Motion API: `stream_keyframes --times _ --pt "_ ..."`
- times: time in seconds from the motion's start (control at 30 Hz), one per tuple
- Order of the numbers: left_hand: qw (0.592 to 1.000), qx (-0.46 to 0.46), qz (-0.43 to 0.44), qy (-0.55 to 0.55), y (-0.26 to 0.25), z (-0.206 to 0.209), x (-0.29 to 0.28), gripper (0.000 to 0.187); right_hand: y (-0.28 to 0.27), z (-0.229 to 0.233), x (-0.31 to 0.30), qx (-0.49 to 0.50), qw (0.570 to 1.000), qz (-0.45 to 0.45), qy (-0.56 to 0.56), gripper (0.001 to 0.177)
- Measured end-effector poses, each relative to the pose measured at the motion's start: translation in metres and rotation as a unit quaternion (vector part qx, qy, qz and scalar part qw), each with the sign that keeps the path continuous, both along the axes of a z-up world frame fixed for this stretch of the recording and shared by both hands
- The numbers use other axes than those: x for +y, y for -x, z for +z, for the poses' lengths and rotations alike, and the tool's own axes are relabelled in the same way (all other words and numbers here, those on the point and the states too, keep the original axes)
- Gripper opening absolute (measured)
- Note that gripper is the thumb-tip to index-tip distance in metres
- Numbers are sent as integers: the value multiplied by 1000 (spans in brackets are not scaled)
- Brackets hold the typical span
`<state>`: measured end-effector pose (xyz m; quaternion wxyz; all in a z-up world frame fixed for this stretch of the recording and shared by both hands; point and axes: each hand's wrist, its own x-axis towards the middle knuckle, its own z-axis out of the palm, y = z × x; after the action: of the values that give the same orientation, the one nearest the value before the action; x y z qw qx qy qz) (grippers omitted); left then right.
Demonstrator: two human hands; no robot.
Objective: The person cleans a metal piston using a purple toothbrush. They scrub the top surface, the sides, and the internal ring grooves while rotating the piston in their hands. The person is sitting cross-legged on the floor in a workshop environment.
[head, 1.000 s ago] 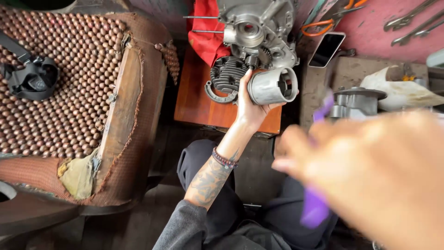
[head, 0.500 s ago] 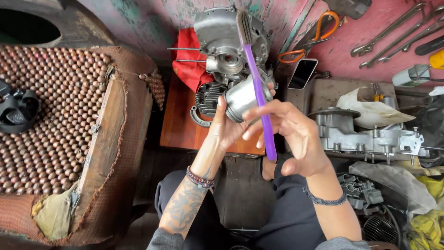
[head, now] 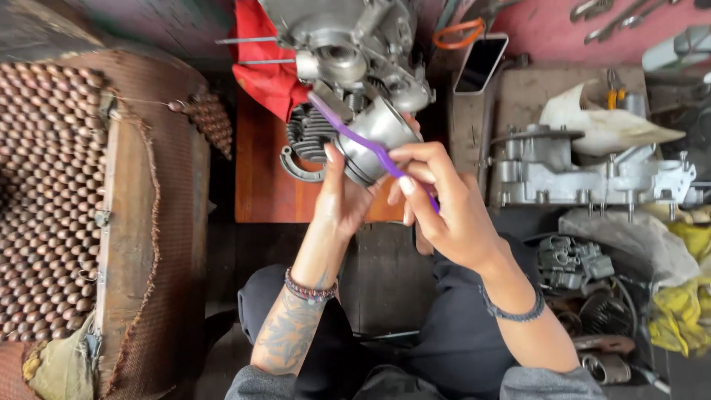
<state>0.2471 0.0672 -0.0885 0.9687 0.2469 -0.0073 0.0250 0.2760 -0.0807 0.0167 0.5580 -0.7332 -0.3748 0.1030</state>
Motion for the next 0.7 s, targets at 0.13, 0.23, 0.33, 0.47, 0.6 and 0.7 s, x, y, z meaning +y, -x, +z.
stream_keyframes --times 0.13,0.23,0.33,0.47,0.6,0.7 --pt "992 53 58 95 -4 -27 6 91 -5 3 2 -79 995 -11 53 20" --pt "987 97 75 109 0 8 8 99 -5 1 -3 -71 994 -7 81 21" --pt "989 92 65 98 8 34 17 91 -4 0 -7 -52 990 -13 132 22" --pt "995 74 62 38 13 27 26 82 -4 7 -6 -70 984 -4 163 23" --pt "994 71 74 40 16 8 30 99 -5 3 -6 -85 986 10 144 29" --pt "987 101 114 48 18 -2 33 95 -4 2 -5 -84 982 -3 168 38"
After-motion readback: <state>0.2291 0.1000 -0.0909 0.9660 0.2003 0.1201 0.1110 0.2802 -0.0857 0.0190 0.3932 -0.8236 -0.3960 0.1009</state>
